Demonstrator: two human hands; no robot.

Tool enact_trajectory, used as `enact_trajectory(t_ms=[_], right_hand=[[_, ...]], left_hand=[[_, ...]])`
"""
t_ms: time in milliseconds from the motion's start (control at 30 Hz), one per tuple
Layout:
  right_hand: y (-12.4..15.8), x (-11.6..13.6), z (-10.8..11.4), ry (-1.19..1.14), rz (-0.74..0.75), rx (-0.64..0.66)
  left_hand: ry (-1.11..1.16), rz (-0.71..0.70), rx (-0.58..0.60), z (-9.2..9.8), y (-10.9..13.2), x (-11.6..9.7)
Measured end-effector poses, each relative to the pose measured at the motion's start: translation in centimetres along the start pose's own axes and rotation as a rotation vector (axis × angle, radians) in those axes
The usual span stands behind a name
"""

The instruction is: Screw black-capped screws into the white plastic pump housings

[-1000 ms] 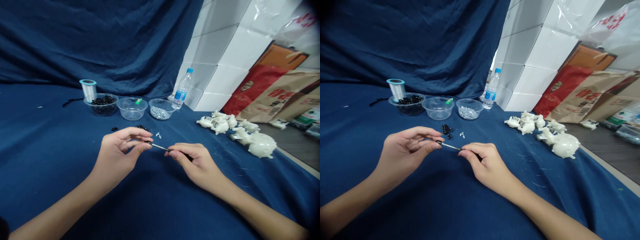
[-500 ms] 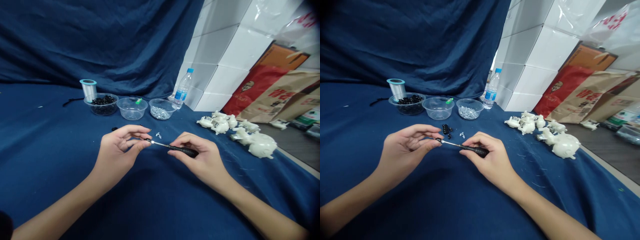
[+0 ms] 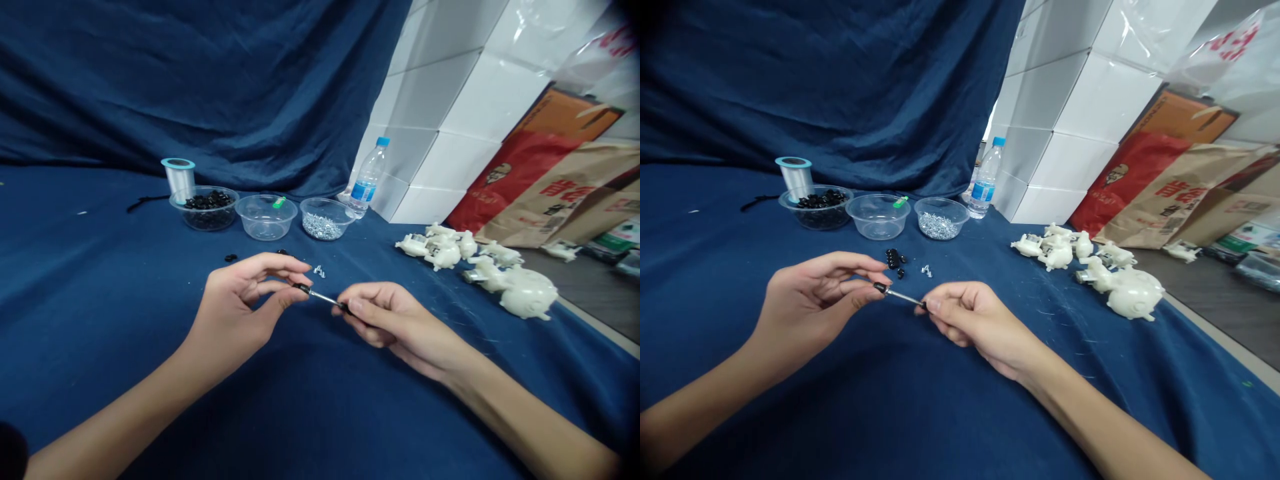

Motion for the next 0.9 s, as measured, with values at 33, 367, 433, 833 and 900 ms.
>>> enact_trajectory(t_ms=[33,367,433,833,900], right_hand=[[0.2,0.9,0.7,0.061,0.090,-0.088],[4.9,5.7,-0.8,0.742,0.789,-0.529],[4.5,5.4,-0.6,0.718,0.724,-0.514],[-0.1,0.3,0.3,0.149,0.022,-0.050],[0.4,1.6,0.5,0.272,0.130,-0.141]], left_hand=[[-0.004,-0.003,-0.009,0.1,0.0,0.1],[0.067,0.128,-0.109,0.0,0.8,1.3],[0.039,0.127,-0.107,0.0,0.9,1.2],[-0.026,0.052,-0.030,-0.2,0.8,0.9],[-0.012,0.069,-0.041,-0.1,0.8,1.2]])
Point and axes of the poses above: each hand's wrist, its own y-axis away from the middle knuckle, its own z-axis out of the back of the hand, x = y × z, the point moved 10 cm from there along -y, towards the middle knuckle, and after that the axes turned 14 degrees about -z, right-handed, at the moved point
